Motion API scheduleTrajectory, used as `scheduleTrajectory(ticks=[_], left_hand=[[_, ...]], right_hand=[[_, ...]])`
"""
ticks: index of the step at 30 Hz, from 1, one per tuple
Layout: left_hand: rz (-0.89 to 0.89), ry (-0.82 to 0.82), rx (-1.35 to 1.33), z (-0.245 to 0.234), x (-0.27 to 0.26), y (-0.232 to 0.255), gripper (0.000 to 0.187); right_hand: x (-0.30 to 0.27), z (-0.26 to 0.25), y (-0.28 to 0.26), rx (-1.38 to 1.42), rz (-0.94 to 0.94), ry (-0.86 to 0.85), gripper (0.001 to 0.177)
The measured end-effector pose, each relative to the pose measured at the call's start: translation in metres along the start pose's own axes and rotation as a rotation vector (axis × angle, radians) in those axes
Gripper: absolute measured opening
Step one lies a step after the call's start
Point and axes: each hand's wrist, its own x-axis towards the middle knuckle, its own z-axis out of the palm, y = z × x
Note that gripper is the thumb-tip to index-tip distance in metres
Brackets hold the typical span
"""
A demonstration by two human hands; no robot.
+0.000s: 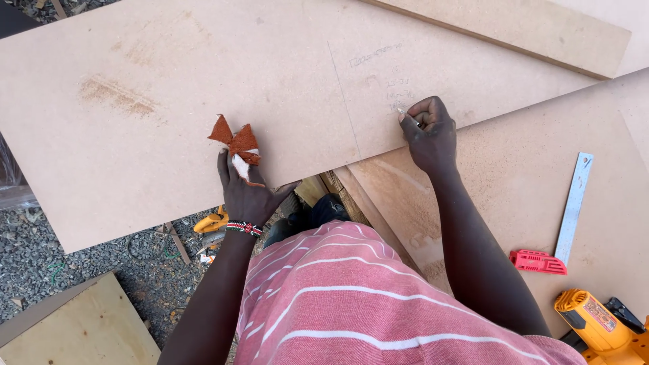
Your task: Marking measurements on a wooden board using a pencil and a wooden guide
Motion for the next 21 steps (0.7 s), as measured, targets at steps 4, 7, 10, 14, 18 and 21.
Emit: scheduleTrajectory(ticks=[4, 7, 10, 14, 18, 21], left_hand=[[0.028, 0.076, 0.044, 0.002, -0.001, -0.001, 0.109], [0.034, 0.109, 0.026, 0.004, 0.001, -0.001, 0.107], [-0.017, 0.077, -0.009, 0.008, -0.004, 0.002, 0.108], [-0.017, 0.066, 0.01, 0.007, -0.001, 0.005, 0.106], [-0.116, -0.019, -0.016, 0.009, 0.001, 0.001, 0.118], [-0.148, -0.029, -0.063, 0.009, -0.002, 0.0, 0.118]], right_hand=[[-0.017, 0.014, -0.026, -0.005, 0.019, -0.131, 0.007], [-0.022, 0.035, -0.024, 0.013, 0.022, -0.206, 0.011], [-0.03, 0.052, -0.041, 0.067, 0.027, -0.276, 0.015], [-0.029, 0.074, -0.051, 0.07, -0.028, -0.342, 0.01], [-0.025, 0.102, -0.059, 0.043, -0.058, -0.353, 0.007], [-0.017, 0.122, -0.071, -0.083, -0.102, -0.316, 0.011]])
